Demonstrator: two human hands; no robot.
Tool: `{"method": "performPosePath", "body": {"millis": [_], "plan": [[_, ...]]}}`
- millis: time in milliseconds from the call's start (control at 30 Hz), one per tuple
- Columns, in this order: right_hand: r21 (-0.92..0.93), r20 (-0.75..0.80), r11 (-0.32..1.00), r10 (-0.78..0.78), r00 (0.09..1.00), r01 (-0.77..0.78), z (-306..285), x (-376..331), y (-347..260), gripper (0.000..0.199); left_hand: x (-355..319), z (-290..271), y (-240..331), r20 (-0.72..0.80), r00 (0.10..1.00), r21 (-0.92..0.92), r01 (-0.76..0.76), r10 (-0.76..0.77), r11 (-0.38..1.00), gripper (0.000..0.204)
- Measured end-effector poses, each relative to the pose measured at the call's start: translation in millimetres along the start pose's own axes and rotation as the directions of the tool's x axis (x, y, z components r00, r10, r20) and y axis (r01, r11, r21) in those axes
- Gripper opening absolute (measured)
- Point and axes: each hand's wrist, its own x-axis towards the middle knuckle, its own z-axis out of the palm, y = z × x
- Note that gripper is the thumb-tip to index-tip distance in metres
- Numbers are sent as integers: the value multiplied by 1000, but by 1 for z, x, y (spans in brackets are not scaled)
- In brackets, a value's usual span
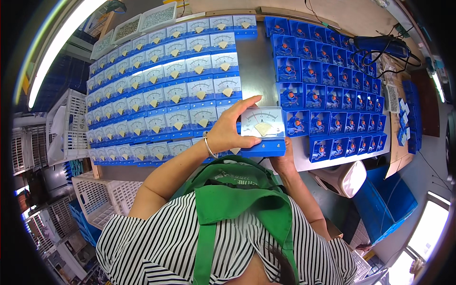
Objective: Assembling and calibrating analog panel meters at a workbench using a screwdriver.
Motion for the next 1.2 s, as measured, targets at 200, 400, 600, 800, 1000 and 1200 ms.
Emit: {"method": "performPosePath", "body": {"millis": [200,400,600,800,1000,1200], "plan": [[-842,-88,536,-255,963,65,-9,1,-60,22,-1,-14,-18,-57,997,321,-32,53,946,89],[-437,150,753,-479,865,492,62,-13,-98,24,-2,0,-22,26,986,404,-164,167,900,90],[-391,230,737,-501,834,551,56,-11,-87,25,-2,0,-16,46,979,394,-198,197,897,91],[-380,305,742,-464,832,552,53,-9,-83,25,-4,-1,-19,43,984,384,-177,174,906,91],[-764,457,301,-372,808,571,58,-22,-99,27,-3,-3,-27,68,967,387,-251,244,887,91],[-679,633,363,-151,759,638,71,-27,-109,46,-5,-3,-29,89,959,379,-282,269,881,90]]}}
